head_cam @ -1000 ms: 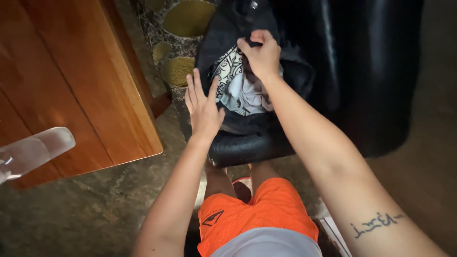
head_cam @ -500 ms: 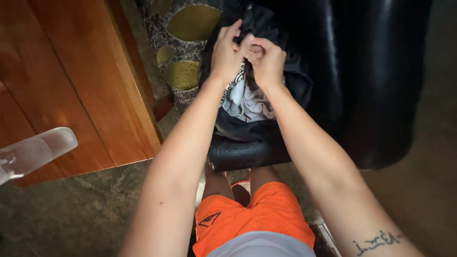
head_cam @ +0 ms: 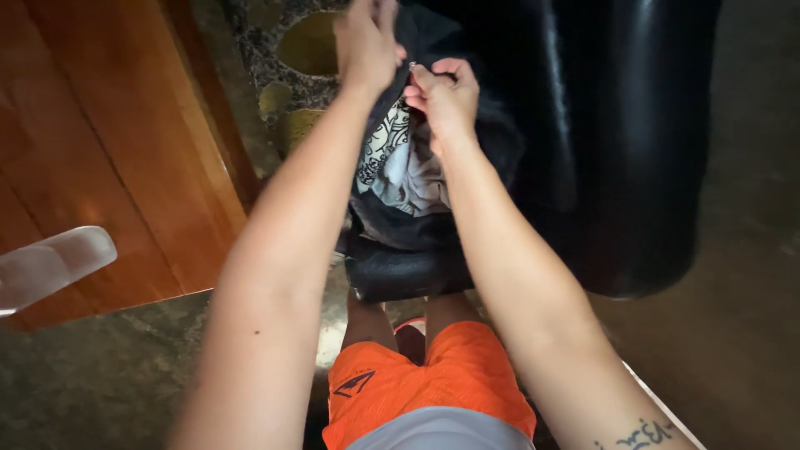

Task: Tidying a bed, hanging towels, and organizing a bag.

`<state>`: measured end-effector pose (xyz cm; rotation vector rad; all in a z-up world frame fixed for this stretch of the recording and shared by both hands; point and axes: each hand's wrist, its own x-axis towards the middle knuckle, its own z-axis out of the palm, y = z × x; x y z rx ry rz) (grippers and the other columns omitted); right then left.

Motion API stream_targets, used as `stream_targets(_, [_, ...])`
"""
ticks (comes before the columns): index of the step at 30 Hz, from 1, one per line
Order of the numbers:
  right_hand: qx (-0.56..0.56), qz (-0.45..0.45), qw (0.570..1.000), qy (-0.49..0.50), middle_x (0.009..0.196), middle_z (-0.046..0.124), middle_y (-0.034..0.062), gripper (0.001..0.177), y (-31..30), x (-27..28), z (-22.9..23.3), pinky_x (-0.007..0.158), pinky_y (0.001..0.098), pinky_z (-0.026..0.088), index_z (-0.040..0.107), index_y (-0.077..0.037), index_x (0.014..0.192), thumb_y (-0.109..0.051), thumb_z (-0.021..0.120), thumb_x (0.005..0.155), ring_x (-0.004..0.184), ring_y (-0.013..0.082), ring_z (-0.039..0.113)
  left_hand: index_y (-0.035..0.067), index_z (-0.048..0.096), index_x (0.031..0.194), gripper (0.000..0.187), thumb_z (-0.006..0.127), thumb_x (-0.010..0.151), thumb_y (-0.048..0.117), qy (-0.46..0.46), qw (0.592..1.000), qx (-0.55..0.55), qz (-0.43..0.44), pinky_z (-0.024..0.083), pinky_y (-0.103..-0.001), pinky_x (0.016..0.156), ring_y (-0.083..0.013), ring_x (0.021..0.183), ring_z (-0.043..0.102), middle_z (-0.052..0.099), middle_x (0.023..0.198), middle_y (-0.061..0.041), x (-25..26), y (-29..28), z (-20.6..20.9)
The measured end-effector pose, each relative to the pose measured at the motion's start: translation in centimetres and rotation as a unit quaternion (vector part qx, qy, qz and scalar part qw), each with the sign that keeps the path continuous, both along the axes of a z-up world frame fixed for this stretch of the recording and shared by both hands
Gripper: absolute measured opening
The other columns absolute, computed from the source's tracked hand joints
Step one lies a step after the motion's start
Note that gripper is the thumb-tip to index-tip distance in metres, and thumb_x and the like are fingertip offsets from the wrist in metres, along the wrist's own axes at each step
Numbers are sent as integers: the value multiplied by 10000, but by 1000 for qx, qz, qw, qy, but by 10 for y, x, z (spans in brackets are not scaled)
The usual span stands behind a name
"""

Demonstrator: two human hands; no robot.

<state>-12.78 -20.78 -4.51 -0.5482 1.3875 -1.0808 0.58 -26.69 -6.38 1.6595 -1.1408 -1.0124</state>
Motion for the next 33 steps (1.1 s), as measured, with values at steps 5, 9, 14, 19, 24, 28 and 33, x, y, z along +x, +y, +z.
stream_targets(5, [62, -53, 996, 30, 662, 585, 46, 292, 41, 0, -7, 439, 281, 526, 498, -71, 777, 19, 769, 843, 516, 165, 657, 9, 706, 764, 203, 595, 923, 68, 74, 982, 99, 140, 585, -282, 512, -131, 546, 738, 772, 670, -69, 39, -63, -102])
stream_targets(9, [25, -28, 999, 26, 676, 587, 40, 355, 126, -21, -4, 467, 262, 515, 452, -83, 767, 5, 773, 891, 569, 183, 703, 9, 687, 795, 161, 623, 914, 96, 71, 980, 83, 167, 576, -308, 540, -144, 577, 722, 764, 684, -60, 45, -65, -103])
stream_targets(14, [158, -44, 986, 14, 791, 699, 127, 320, 211, -60, -14, 567, 296, 605, 457, -85, 781, 0, 744, 894, 663, 211, 744, 8, 630, 889, 187, 706, 887, 179, 52, 964, 41, 259, 550, -389, 624, -183, 671, 673, 737, 727, -32, 52, -50, -103])
stream_targets(19, [156, -35, 987, -30, 881, 733, 168, 279, 222, -78, -11, 645, 296, 628, 467, -88, 818, -17, 711, 932, 752, 221, 755, -40, 590, 1015, 577, 762, 921, 503, -181, 978, -99, 41, 542, -470, 742, -331, 835, 675, 657, 889, -171, -6, 73, 50])
stream_targets(24, [137, -22, 989, -46, 889, 736, 165, 275, 208, -75, -4, 654, 293, 624, 468, -94, 820, -20, 706, 937, 761, 216, 754, 8, 784, 912, 898, 493, 804, 850, -253, 851, 331, -319, 582, -471, 831, -360, 924, 742, 747, 926, -204, -41, 177, 63])
stream_targets(28, [140, -14, 990, -15, 861, 739, 157, 295, 217, -69, -9, 614, 283, 608, 459, -91, 808, -23, 722, 924, 720, 202, 746, 53, 779, 899, 688, 514, 904, 687, -253, 883, 310, -245, 564, -508, 806, -415, 906, 710, 729, 916, -222, -59, 226, 24])
stream_targets(33, [152, 3, 987, 59, 781, 690, 141, 352, 275, -90, -32, 541, 273, 566, 453, -78, 786, -27, 781, 904, 647, 190, 718, 94, 744, 867, 502, 495, 1011, 505, -199, 937, 266, -110, 547, -535, 800, -446, 873, 703, 739, 882, -212, -64, 233, 20])
